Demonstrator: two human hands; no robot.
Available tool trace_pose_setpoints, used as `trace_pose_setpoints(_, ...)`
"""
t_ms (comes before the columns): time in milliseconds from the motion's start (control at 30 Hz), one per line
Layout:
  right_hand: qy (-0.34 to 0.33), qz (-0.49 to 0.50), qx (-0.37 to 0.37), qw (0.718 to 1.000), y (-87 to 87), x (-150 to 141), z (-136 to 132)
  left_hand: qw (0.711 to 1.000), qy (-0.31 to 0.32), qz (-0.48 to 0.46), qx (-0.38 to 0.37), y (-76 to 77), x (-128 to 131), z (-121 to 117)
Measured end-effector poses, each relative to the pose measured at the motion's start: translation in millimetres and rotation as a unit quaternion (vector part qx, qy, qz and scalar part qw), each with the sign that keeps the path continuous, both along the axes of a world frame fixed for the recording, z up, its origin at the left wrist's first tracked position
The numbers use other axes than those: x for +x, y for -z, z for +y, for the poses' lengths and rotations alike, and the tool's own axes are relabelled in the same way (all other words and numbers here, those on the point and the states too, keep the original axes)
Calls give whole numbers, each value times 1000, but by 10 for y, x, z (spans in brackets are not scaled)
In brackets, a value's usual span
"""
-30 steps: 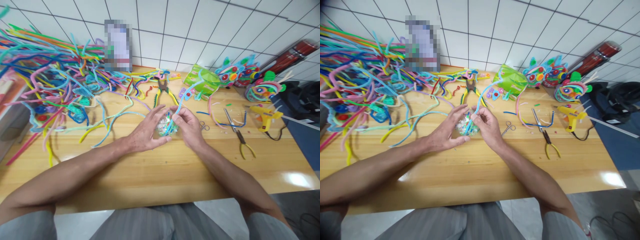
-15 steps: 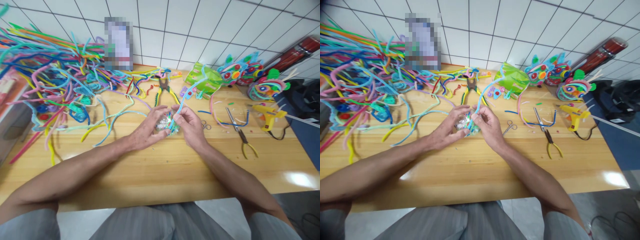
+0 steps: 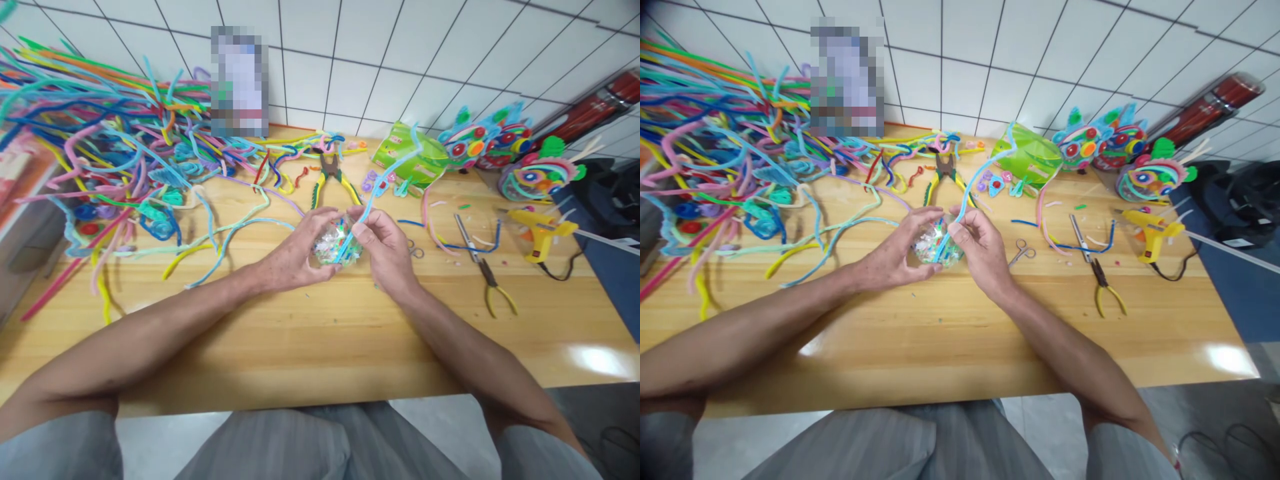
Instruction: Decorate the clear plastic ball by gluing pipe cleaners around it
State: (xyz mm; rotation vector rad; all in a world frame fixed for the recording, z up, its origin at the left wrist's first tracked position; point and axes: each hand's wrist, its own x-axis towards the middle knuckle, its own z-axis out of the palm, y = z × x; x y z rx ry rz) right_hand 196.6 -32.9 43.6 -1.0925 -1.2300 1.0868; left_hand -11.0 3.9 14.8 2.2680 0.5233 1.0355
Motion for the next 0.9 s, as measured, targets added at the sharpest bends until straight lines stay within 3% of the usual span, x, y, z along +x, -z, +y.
trace_pose_setpoints(900,5,-28,21,999,17,2,-35,1000,13,-9,18,32,-10,25)
